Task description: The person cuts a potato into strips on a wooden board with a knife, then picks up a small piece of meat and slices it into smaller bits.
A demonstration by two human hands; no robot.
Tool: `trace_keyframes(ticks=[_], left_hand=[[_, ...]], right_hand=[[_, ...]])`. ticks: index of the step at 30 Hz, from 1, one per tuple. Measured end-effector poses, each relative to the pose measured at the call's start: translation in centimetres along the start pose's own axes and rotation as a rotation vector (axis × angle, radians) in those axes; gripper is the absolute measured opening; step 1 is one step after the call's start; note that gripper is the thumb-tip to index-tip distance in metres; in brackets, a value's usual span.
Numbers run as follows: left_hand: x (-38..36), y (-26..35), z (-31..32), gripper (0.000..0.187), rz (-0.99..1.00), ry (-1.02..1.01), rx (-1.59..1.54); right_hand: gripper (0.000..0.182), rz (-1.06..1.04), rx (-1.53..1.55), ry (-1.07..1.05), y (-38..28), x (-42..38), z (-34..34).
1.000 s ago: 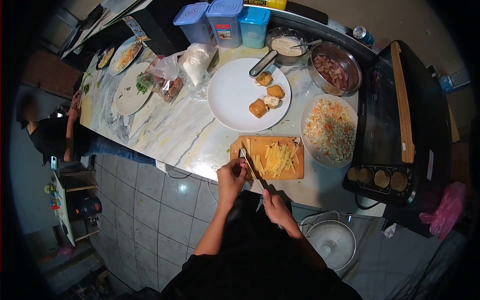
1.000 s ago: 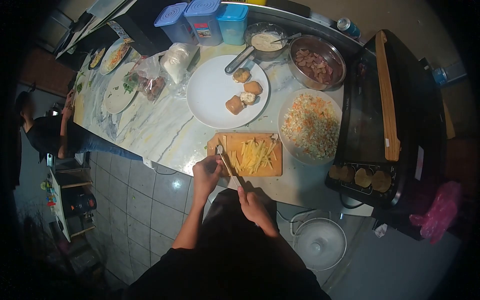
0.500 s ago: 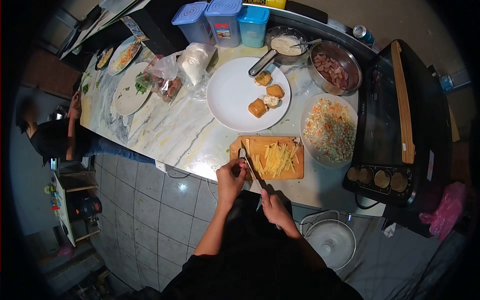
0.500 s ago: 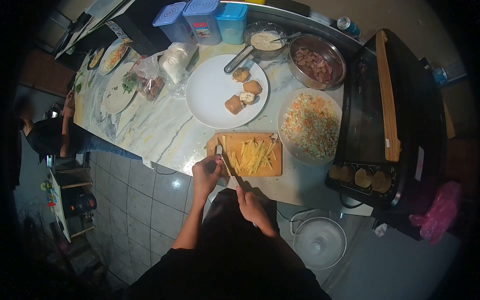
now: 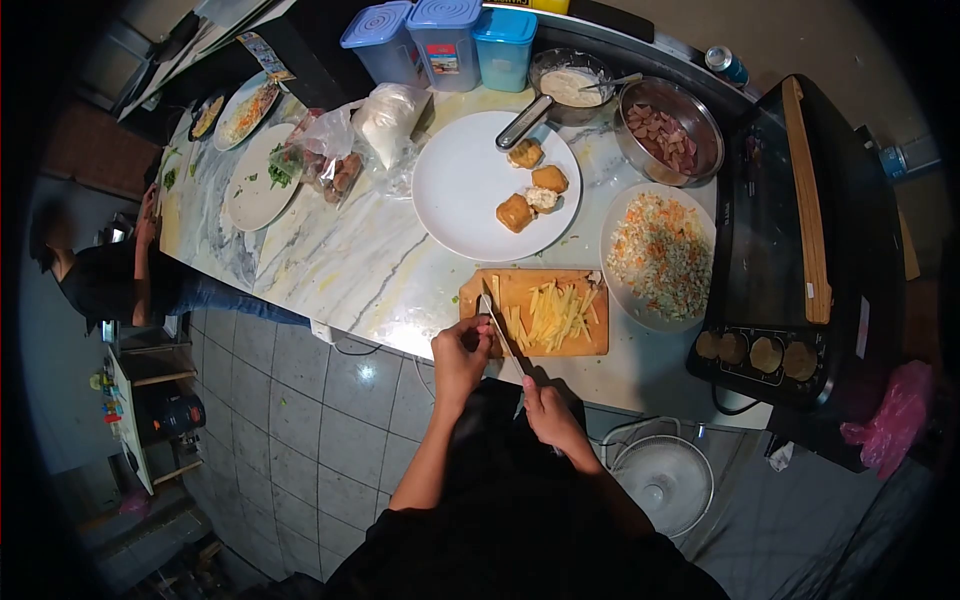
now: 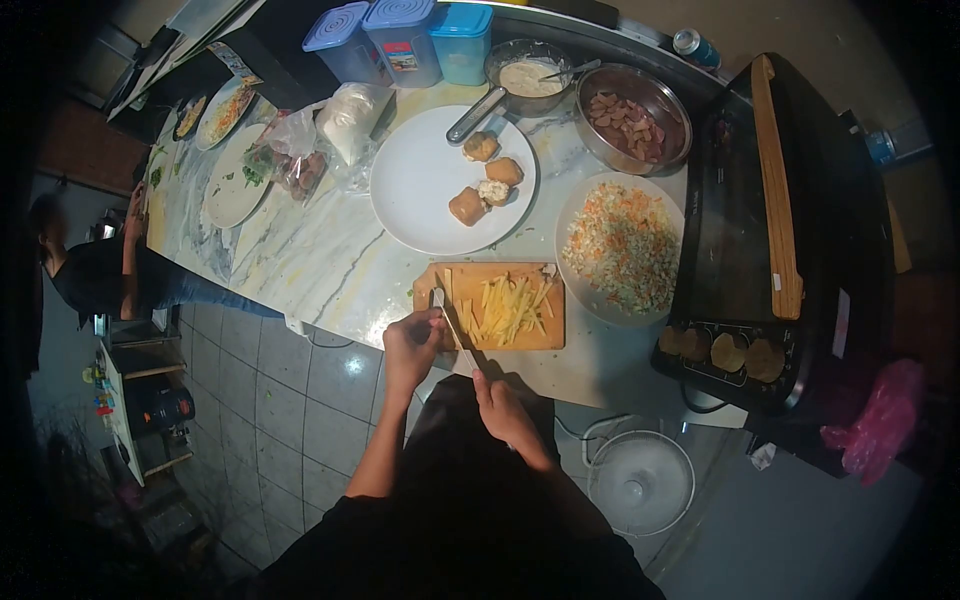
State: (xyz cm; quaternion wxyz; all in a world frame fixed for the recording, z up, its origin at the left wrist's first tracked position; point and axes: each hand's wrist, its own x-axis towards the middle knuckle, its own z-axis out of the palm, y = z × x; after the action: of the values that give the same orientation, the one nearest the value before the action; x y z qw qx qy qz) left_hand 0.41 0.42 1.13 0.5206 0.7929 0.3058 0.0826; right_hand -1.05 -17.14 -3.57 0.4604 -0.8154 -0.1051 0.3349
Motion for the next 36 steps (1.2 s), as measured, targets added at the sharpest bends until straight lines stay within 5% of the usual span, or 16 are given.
trace_keyframes(ticks=[36], left_hand=[[0.54,0.05,-0.26,0.014,-0.024,-0.035,-0.027]], right_hand=[[0.056,-0.015,-0.087,0.050,-0.72,-0.14,0.21]])
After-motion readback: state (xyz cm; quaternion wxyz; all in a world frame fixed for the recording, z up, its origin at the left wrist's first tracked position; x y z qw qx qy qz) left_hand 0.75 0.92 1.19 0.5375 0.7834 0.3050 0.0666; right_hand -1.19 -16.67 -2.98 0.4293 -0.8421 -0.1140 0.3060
